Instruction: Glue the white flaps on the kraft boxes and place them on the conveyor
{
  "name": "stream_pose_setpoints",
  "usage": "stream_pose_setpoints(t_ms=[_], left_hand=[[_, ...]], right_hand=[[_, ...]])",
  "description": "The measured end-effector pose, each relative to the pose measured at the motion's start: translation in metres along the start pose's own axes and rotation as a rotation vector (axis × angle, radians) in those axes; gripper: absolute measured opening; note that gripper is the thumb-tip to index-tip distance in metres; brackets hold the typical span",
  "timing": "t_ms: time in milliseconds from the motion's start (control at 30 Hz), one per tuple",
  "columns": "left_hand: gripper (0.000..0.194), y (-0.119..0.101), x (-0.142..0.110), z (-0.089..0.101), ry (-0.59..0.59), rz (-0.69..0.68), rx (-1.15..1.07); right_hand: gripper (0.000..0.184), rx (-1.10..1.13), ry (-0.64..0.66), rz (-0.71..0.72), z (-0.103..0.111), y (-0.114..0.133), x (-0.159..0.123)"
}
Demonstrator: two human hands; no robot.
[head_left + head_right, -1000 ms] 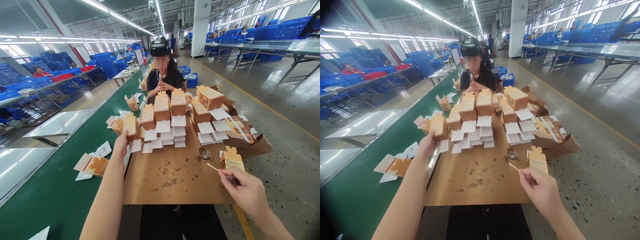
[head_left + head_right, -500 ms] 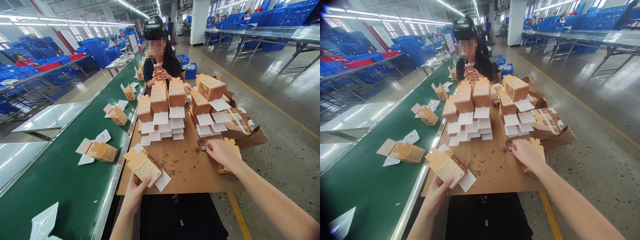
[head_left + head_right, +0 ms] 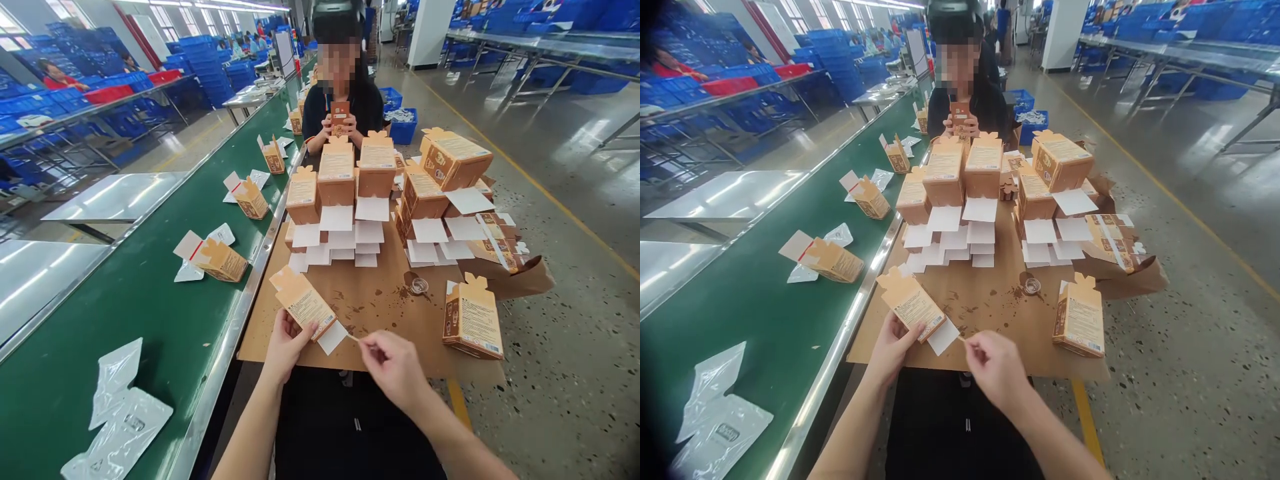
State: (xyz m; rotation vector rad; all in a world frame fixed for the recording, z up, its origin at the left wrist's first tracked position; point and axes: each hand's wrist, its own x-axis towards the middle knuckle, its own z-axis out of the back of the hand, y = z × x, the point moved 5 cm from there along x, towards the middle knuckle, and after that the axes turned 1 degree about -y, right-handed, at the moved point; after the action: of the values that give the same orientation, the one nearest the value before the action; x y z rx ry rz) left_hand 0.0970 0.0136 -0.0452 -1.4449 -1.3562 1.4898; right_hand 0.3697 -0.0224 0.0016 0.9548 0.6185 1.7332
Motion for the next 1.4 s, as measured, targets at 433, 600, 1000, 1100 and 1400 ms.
stream_pose_setpoints(t_ms=[433, 600, 1000, 1100, 1400], left_hand=[[0.087, 0.02, -0.019, 0.002, -0.107, -0.207, 0.264], [0.069, 0.033, -0.041, -0.002, -0.116, -0.254, 0.457], [0.077, -0.04, -0.013, 0.1, -0.64, -0.253, 0.718], [0.084, -0.06, -0.002, 0.154, -0.831, -0.16, 0.702], [0.102, -0.076, 0.023, 0.188, -0.863, -0.165, 0.596]], right_hand=[[0.036, 0.02, -0.103, -0.062, -0.009, -0.01, -0.012], [0.033, 0.063, -0.215, -0.166, 0.021, -0.016, -0.034], [0.038, 0.156, -0.263, -0.185, 0.026, -0.011, -0.043], [0.039, 0.161, -0.254, -0.179, 0.023, -0.015, -0.045], [0.042, 0.159, -0.267, -0.067, 0.013, -0.02, -0.036]])
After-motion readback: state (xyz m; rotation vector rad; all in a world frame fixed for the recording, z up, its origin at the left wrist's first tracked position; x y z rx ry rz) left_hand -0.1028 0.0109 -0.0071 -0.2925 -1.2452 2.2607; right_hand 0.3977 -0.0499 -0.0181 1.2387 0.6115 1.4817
